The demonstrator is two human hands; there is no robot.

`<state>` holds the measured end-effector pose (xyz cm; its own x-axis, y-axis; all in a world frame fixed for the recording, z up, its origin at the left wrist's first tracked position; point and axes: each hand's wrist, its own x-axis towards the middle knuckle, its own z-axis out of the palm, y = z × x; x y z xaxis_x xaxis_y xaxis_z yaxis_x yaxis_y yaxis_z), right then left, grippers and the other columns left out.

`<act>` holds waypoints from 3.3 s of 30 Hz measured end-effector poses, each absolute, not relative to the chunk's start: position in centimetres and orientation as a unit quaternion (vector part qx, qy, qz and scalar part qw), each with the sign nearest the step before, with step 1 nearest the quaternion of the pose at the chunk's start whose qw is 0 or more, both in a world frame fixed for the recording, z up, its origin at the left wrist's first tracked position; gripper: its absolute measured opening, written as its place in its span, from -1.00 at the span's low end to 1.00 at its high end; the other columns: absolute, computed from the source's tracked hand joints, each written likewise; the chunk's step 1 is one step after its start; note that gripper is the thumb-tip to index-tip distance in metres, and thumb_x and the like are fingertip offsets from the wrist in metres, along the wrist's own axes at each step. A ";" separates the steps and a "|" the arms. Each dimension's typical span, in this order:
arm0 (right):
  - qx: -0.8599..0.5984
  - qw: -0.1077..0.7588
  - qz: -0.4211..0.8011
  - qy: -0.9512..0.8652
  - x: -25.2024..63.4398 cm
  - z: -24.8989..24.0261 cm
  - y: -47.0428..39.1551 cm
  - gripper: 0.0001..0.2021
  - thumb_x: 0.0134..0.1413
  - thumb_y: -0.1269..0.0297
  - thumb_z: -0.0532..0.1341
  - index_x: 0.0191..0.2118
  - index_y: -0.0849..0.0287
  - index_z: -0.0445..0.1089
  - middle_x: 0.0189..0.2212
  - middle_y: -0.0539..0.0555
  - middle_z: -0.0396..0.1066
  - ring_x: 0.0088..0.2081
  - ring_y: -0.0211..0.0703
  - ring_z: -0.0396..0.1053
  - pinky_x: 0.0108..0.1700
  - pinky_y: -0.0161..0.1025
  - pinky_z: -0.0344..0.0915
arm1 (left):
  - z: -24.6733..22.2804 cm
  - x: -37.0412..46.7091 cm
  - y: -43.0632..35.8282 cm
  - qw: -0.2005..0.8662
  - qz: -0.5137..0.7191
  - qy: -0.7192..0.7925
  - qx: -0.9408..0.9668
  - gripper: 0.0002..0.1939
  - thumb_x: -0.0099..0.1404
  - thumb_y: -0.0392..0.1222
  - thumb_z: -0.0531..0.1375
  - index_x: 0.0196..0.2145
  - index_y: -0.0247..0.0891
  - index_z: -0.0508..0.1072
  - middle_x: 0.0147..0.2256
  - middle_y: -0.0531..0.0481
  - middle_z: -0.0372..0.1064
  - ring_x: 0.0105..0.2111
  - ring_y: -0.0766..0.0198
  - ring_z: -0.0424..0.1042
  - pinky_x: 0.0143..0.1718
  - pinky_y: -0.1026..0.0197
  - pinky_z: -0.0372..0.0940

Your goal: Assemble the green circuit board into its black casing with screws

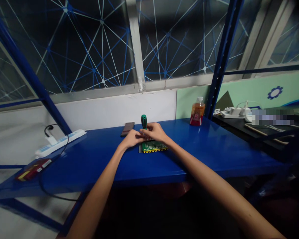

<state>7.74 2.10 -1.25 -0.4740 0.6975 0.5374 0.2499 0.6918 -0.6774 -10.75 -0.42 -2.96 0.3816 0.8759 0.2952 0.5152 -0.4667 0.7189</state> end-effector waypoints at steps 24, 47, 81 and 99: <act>-0.290 0.431 0.245 -0.818 7.9 -1.2 2.0 -0.58 0.01 -0.07 0.18 -0.60 0.19 0.29 -0.64 -0.03 0.24 -0.52 -0.29 0.15 -0.48 -0.26 0.00 | -2.3 -10.3 -1.1 0.264 0.330 0.451 0.786 -0.78 0.13 -0.16 0.30 -0.31 -0.36 0.60 -0.29 -0.18 0.57 -0.27 0.10 0.51 -0.16 0.10 0.34; -0.299 0.416 0.262 -0.818 8.0 -1.2 1.8 -0.58 0.03 -0.09 0.16 -0.57 0.19 0.33 -0.63 0.02 0.32 -0.49 -0.24 0.25 -0.47 -0.26 0.04 | -2.8 -10.6 -0.6 0.264 0.321 0.436 0.799 -0.76 0.13 -0.14 0.29 -0.27 -0.32 0.62 -0.26 -0.16 0.57 -0.24 0.10 0.51 -0.13 0.12 0.33; -0.298 0.409 0.270 -0.819 8.1 -1.3 2.1 -0.64 0.04 -0.01 0.17 -0.56 0.19 0.33 -0.61 0.03 0.38 -0.50 -0.24 0.30 -0.46 -0.28 0.11 | -2.5 -10.1 -0.8 0.218 0.315 0.447 0.809 -0.75 0.12 -0.16 0.28 -0.28 -0.34 0.63 -0.33 -0.13 0.58 -0.31 0.11 0.50 -0.24 0.19 0.32; -0.302 0.414 0.263 -0.818 8.2 -0.5 1.5 -0.59 0.06 -0.06 0.14 -0.56 0.19 0.30 -0.62 0.01 0.34 -0.51 -0.27 0.26 -0.48 -0.29 0.07 | -2.7 -10.2 -0.7 0.201 0.304 0.459 0.810 -0.76 0.15 -0.11 0.26 -0.35 -0.34 0.62 -0.34 -0.14 0.58 -0.31 0.12 0.51 -0.23 0.18 0.32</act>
<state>8.18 1.53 -0.46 -0.4751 0.7117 0.5174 0.2771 0.6791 -0.6797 -10.24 -0.68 -2.70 0.3935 0.8661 0.3084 0.6219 -0.4978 0.6045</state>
